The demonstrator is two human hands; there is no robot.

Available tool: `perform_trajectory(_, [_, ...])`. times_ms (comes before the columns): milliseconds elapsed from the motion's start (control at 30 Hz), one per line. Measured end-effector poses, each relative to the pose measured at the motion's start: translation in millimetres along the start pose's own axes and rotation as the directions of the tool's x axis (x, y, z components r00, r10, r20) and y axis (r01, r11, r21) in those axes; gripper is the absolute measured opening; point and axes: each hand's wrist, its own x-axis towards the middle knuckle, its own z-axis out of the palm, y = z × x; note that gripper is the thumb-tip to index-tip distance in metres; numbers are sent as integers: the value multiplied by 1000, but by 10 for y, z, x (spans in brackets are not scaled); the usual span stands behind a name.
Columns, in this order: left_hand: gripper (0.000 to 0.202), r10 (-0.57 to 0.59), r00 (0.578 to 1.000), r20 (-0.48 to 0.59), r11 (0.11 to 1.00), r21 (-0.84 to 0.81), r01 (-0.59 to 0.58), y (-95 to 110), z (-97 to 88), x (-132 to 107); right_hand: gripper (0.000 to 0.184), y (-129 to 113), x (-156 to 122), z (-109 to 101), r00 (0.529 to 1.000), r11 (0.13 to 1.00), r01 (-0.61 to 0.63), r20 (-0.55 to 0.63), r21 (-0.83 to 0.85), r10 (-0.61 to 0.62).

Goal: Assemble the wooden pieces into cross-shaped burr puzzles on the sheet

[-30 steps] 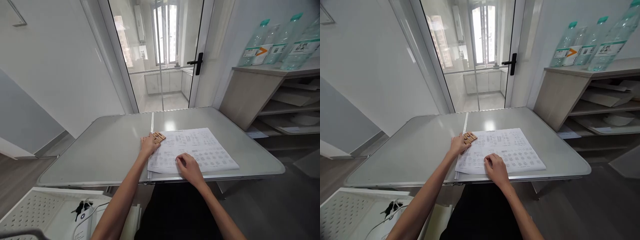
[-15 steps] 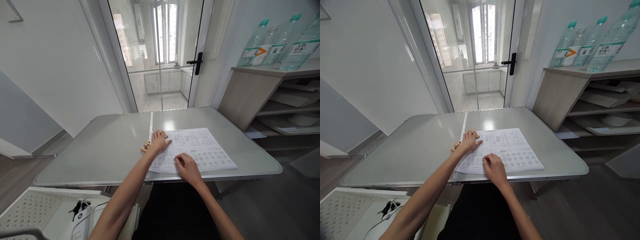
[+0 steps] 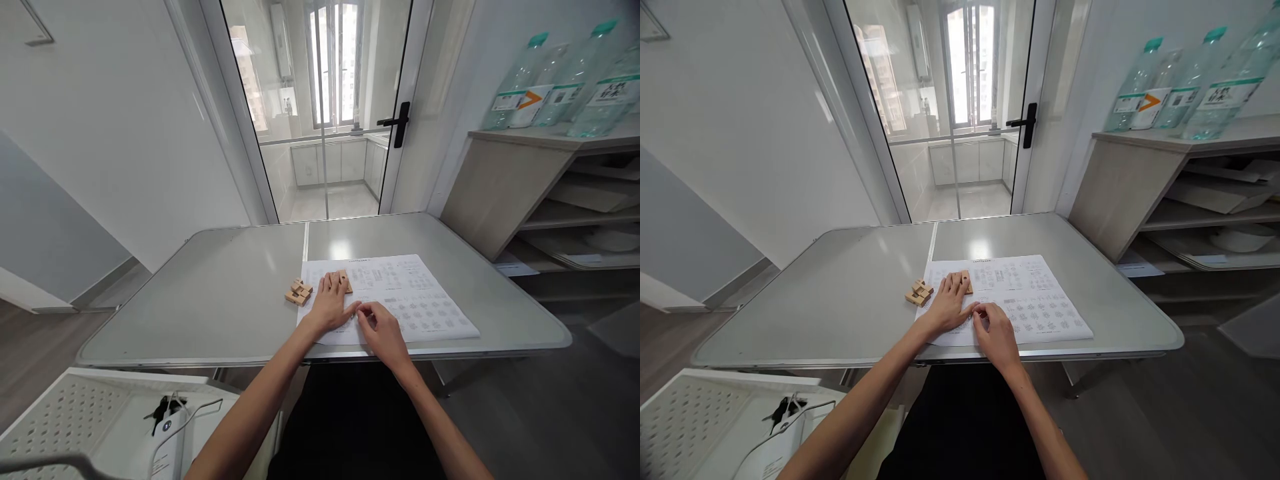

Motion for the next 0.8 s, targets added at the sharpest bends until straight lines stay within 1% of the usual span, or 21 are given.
perform_trajectory(167, [71, 100, 991, -90, 993, -45, -105, 58, 17, -408, 23, 14, 0, 10, 1000, 1000, -12, -18, 0, 12])
perform_trajectory(300, [74, 154, 982, -109, 983, -84, -164, 93, -38, -663, 22, 27, -2, 18, 1000, 1000, -4, -22, -7, 4])
perform_trajectory(367, [76, 179, 978, -111, 975, -112, -192, 102, -83, -758, 21, 30, -4, 22, 1000, 1000, -6, -18, -12, 5])
perform_trajectory(433, [75, 184, 976, -116, 967, -155, -201, 107, -126, -829, 21, 36, -5, 26, 1000, 1000, -8, -11, -20, 8])
perform_trajectory(533, [69, 103, 977, -186, 957, -248, -148, 108, -169, -891, 20, 50, -3, 32, 1000, 999, -7, 3, -36, 7])
perform_trajectory(633, [65, 6, 967, -254, 942, -322, -91, 102, -180, -917, 20, 63, 1, 36, 1000, 998, -2, 18, -57, 3])
perform_trajectory(800, [60, -73, 948, -310, 936, -348, -41, 87, -147, -942, 21, 65, -2, 39, 998, 996, -8, 58, -93, 13])
